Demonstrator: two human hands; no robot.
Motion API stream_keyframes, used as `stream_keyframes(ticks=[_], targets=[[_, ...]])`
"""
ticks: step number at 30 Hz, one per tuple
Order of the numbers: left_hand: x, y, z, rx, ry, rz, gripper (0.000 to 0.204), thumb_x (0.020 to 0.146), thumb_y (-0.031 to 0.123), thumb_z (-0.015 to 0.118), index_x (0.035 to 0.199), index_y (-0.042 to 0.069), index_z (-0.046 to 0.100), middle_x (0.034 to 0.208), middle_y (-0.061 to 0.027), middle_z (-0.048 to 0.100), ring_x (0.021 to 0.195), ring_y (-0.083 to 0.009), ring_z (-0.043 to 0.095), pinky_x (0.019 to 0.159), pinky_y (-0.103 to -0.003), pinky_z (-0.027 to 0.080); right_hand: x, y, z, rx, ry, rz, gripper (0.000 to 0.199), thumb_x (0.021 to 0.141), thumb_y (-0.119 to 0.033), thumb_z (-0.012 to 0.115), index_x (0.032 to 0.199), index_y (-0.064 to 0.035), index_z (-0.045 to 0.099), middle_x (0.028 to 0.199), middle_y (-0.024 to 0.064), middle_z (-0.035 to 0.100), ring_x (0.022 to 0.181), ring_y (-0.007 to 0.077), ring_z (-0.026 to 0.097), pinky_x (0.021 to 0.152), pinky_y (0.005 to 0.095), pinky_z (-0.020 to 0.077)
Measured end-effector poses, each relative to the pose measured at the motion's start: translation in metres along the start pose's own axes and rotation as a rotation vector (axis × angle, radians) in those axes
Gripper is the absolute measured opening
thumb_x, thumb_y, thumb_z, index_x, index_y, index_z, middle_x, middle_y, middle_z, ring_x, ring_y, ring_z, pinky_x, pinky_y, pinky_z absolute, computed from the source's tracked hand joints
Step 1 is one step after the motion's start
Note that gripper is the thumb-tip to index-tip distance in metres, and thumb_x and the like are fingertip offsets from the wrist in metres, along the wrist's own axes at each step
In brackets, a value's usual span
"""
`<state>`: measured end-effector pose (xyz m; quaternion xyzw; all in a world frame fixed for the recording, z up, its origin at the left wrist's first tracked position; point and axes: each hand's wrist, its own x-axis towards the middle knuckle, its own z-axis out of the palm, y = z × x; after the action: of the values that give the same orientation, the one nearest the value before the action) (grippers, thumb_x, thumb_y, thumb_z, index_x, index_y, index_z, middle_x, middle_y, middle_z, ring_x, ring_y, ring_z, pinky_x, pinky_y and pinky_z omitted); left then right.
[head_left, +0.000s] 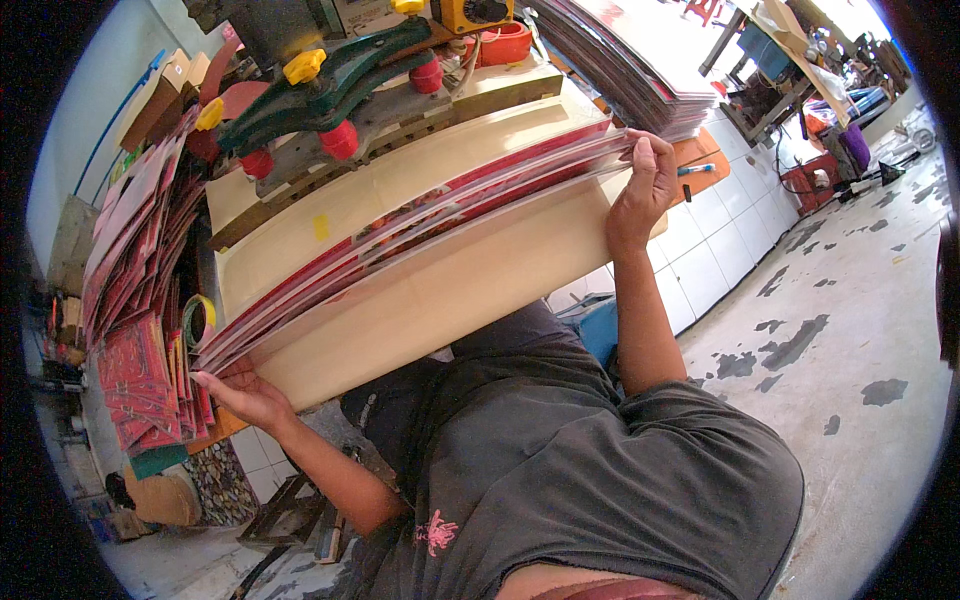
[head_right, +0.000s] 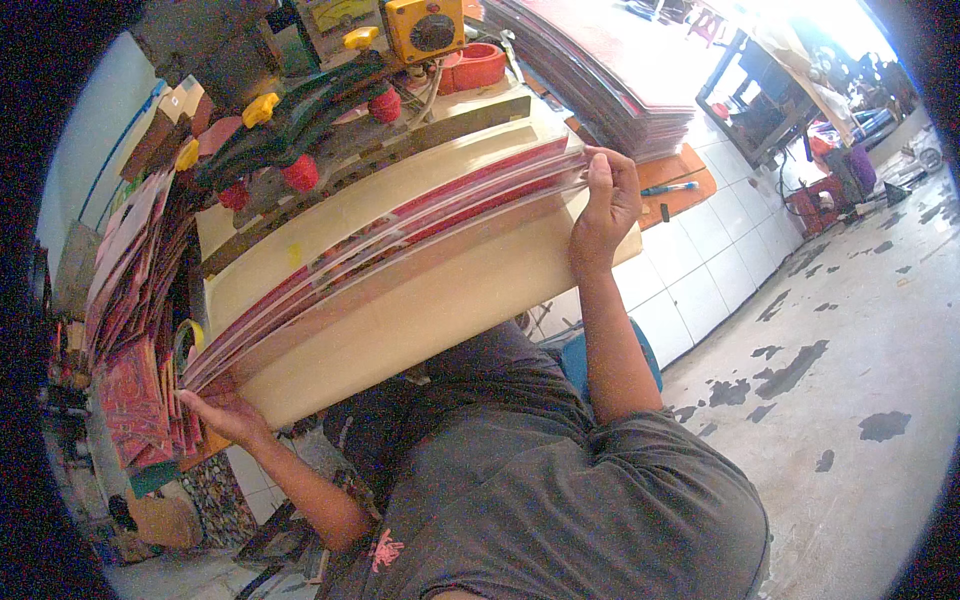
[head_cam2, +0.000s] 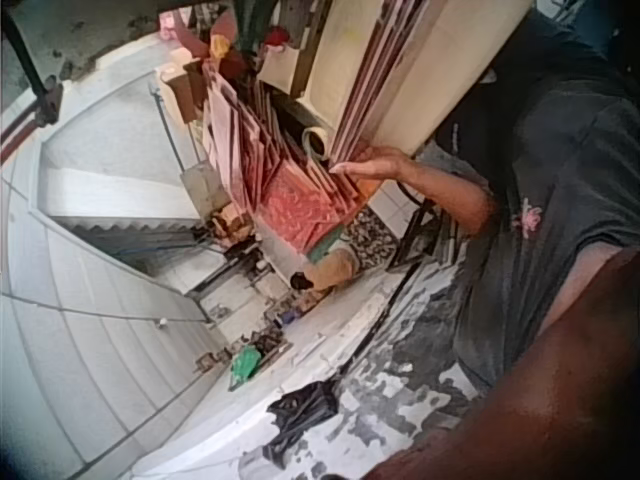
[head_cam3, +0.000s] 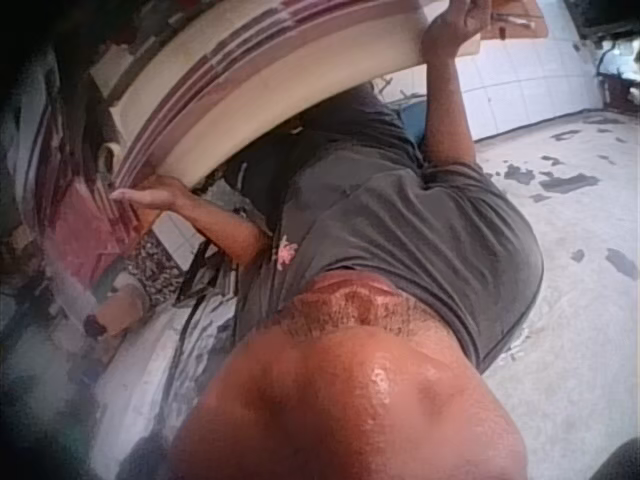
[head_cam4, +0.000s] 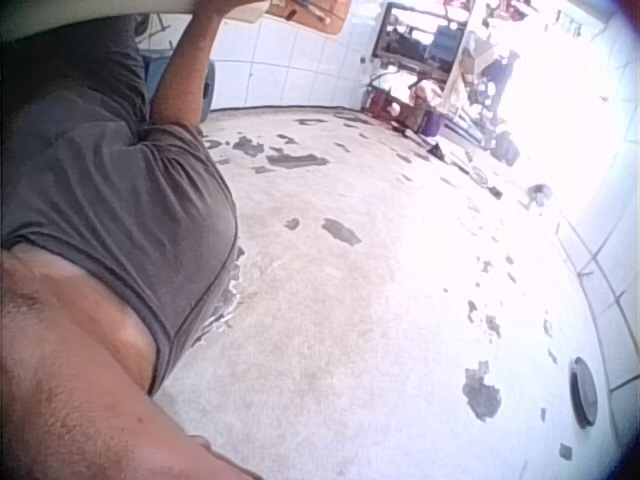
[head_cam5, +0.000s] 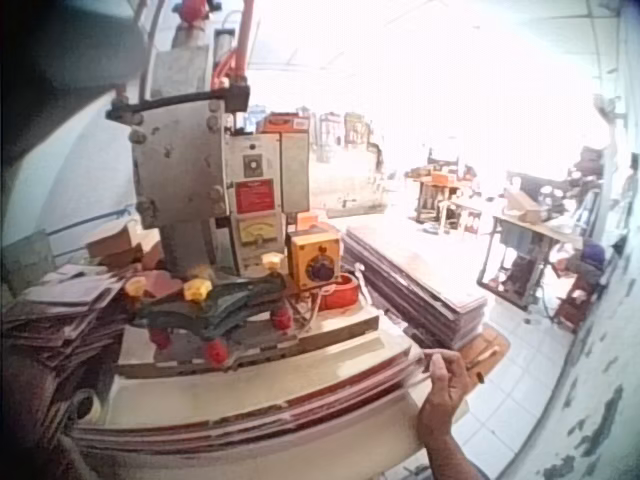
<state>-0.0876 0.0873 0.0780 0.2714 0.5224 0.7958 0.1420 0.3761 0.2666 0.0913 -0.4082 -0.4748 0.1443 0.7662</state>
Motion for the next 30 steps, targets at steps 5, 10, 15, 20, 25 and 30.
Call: stream_keyframes(ticks=[5,10,15,20,25,30], targets=[[0.001,-0.002,-0.001,-0.024,-0.031,-0.010,0.080,0.106,0.064,0.033,0.145,-0.003,0.051,0.140,-0.0180,0.061,0.128,-0.0303,0.059,0.110,-0.045,0.045,0.000,0.000,0.002,0.006,0.003,-0.001,0.023,0.107,-0.018,0.051,0.103,-0.0017,0.066,0.099,0.0045,0.068,0.090,0.0100,0.056,0.084,0.0269,0.0453],[0.000,0.001,0.001,-0.057,-0.037,-0.036,0.079,0.106,0.064,0.034,0.146,-0.002,0.050,0.141,-0.0176,0.060,0.129,-0.0303,0.058,0.111,-0.045,0.043,0.002,0.000,0.003,0.073,-0.040,0.007,0.019,0.106,-0.016,0.047,0.105,-0.0019,0.061,0.107,0.0120,0.072,0.094,0.0107,0.059,0.089,0.0278,0.0450],[-0.003,0.006,0.009,-0.053,-0.029,-0.009,0.080,0.106,0.064,0.035,0.149,-0.003,0.046,0.142,-0.0191,0.058,0.129,-0.0302,0.058,0.112,-0.044,0.044,0.005,0.005,0.000,0.132,-0.077,0.061,0.018,0.101,-0.019,0.046,0.100,-0.0044,0.057,0.111,0.0138,0.073,0.100,0.0174,0.063,0.093,0.0336,0.0453],[-0.002,0.001,0.002,-0.070,-0.025,-0.001,0.083,0.106,0.063,0.036,0.152,-0.005,0.040,0.144,-0.0217,0.056,0.129,-0.0299,0.059,0.111,-0.043,0.046,0.007,0.002,0.002,0.206,-0.140,0.110,0.015,0.096,-0.019,0.042,0.099,-0.0062,0.050,0.120,0.0211,0.071,0.109,0.0246,0.064,0.101,0.0399,0.0412],[-0.003,0.001,0.002,-0.095,0.007,-0.034,0.082,0.104,0.065,0.038,0.153,-0.001,0.043,0.147,-0.0173,0.056,0.135,-0.0305,0.053,0.115,-0.045,0.038,0.007,0.001,0.003,0.234,-0.142,0.119,0.016,0.095,-0.020,0.043,0.099,-0.0066,0.050,0.120,0.0225,0.070,0.111,0.0258,0.063,0.103,0.0403,0.0395],[-0.006,0.008,0.010,-0.077,-0.028,-0.010,0.083,0.105,0.065,0.034,0.155,-0.002,0.038,0.150,-0.0202,0.051,0.137,-0.0313,0.051,0.116,-0.045,0.037,0.007,0.005,0.001,0.198,-0.121,0.097,0.021,0.096,-0.023,0.042,0.100,-0.0044,0.051,0.115,0.0184,0.067,0.105,0.0233,0.061,0.099,0.0375,0.0414]])
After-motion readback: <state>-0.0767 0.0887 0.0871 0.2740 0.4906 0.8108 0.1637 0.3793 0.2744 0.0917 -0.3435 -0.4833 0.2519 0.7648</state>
